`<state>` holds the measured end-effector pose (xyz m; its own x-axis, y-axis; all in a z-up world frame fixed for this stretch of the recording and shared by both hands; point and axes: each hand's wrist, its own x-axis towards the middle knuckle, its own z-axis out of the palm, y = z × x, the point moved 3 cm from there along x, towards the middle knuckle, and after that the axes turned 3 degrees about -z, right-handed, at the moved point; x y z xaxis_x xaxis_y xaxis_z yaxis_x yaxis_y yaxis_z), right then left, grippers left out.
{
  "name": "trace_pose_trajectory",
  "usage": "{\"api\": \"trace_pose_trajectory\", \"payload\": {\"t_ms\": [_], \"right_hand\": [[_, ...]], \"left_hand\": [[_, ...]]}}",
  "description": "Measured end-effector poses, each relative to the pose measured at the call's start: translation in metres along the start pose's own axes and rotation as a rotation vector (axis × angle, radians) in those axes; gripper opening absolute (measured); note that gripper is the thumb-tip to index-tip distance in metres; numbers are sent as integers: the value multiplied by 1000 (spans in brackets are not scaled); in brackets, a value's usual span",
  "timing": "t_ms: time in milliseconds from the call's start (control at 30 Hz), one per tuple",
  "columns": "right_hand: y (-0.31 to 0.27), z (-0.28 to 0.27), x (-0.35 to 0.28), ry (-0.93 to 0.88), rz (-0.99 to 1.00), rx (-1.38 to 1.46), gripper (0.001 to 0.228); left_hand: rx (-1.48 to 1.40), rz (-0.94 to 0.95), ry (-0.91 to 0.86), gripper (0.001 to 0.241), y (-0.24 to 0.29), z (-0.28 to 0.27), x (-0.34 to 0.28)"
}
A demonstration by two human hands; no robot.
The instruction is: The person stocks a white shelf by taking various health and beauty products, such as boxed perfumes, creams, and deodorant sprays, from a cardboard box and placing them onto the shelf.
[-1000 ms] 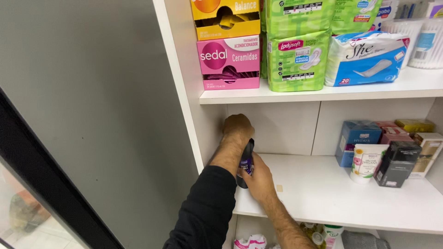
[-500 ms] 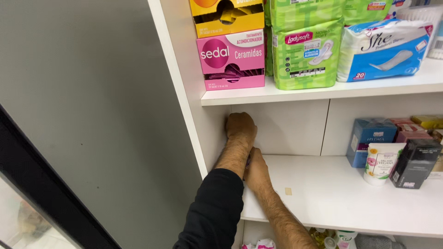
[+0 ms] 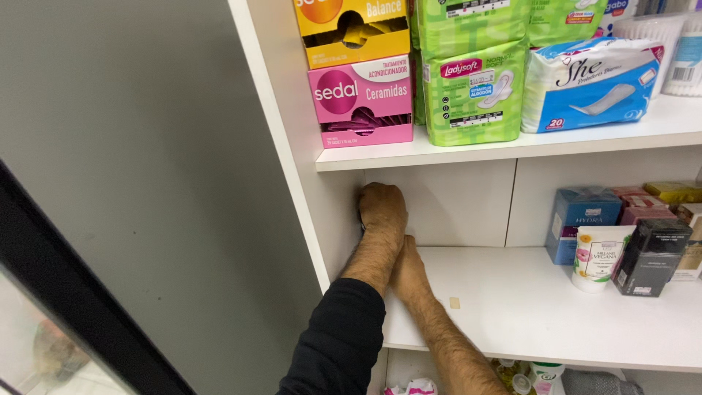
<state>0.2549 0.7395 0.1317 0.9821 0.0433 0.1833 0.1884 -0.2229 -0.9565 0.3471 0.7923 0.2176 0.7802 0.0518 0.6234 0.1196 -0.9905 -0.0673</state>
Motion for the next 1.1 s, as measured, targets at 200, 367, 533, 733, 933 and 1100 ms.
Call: {"api": "trace_pose_trajectory", "payload": {"t_ms": [200, 367, 533, 733, 933, 1100], "right_hand": [[21, -21, 9, -14, -191, -346, 56], [30, -41, 7, -38, -160, -520, 54], [55, -73, -14, -37, -122, -693, 52], [44, -70, -22, -42, -174, -761, 49], [40, -61, -18, -41, -212, -729, 47], [37, -59, -17, -60, -205, -706, 47]], "left_hand": [[195, -43, 400, 64, 6, -16, -31], [-7, 502, 515, 28, 16, 13, -71], [455, 646, -49, 38, 16, 8, -115], [879, 638, -485, 53, 4, -59, -132], [961, 602, -555, 54, 3, -41, -126], [949, 613, -575, 53, 9, -19, -124]]}}
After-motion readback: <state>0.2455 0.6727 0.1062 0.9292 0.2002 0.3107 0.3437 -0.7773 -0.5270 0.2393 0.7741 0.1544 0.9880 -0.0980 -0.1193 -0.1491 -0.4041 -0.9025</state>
